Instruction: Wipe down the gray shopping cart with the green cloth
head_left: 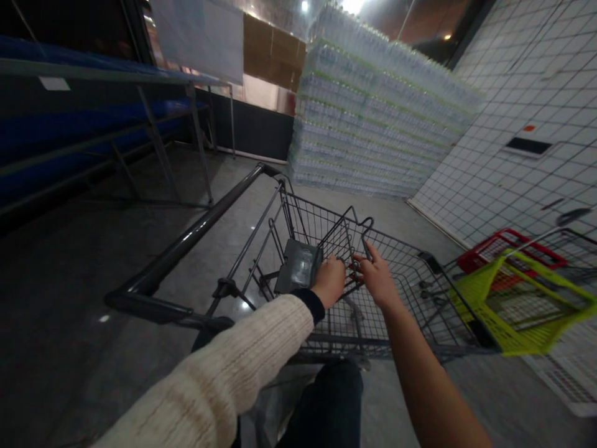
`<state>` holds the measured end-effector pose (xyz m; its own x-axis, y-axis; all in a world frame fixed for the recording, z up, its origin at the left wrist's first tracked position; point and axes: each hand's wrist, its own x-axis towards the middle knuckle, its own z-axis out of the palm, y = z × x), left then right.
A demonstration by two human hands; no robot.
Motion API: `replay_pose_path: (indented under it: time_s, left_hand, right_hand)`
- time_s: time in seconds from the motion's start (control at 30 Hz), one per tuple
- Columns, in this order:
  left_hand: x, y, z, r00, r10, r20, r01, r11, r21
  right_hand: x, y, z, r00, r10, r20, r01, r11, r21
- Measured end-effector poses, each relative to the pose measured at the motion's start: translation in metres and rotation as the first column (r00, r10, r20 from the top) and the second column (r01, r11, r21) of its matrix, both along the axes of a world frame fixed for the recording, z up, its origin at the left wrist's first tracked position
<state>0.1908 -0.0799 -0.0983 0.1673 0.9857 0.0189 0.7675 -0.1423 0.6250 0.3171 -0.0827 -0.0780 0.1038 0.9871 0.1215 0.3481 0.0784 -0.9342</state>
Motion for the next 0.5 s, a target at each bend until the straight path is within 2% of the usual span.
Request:
replay_pose_path:
  time_s: [0.1, 0.17, 0.23, 0.3, 0.37, 0.43, 0.5]
  left_hand:
    - [-0.006, 0.002, -0.013, 0.998, 0.037, -0.041, -0.043, 0.987, -0.153]
    - [-0.007, 0.005, -0.008, 0.998, 0.063, -0.028, -0.067, 0.983, -0.171]
    - [-0.004, 0.003, 0.005, 0.997, 0.069, 0.023, -0.067, 0.993, -0.095]
    - [0.000, -0.007, 0.019, 0.994, 0.043, 0.105, -0.047, 0.998, 0.038]
    - [0.003, -0.019, 0.026, 0.989, 0.000, 0.149, -0.022, 0.989, 0.145]
    - [0.002, -0.029, 0.025, 0.994, -0.042, 0.099, 0.025, 0.986, 0.167]
    - [0.000, -0.033, 0.016, 0.997, -0.082, -0.010, 0.083, 0.991, 0.108]
  right_hand:
    - [-0.005, -0.004, 0.007, 0.999, -0.032, -0.022, 0.030, 0.997, -0.069]
    - [-0.008, -0.005, 0.010, 0.998, -0.043, -0.036, 0.040, 0.996, -0.079]
    - [-0.008, -0.005, 0.011, 0.998, -0.050, -0.029, 0.048, 0.996, -0.081]
    - [-0.007, -0.004, 0.011, 0.998, -0.056, -0.018, 0.055, 0.996, -0.072]
    - [-0.006, -0.004, 0.011, 0.998, -0.057, -0.013, 0.056, 0.997, -0.058]
    - [-0.005, -0.003, 0.011, 0.998, -0.064, -0.014, 0.063, 0.996, -0.059]
    - [-0.007, -0.004, 0.012, 0.998, -0.064, -0.028, 0.062, 0.995, -0.075]
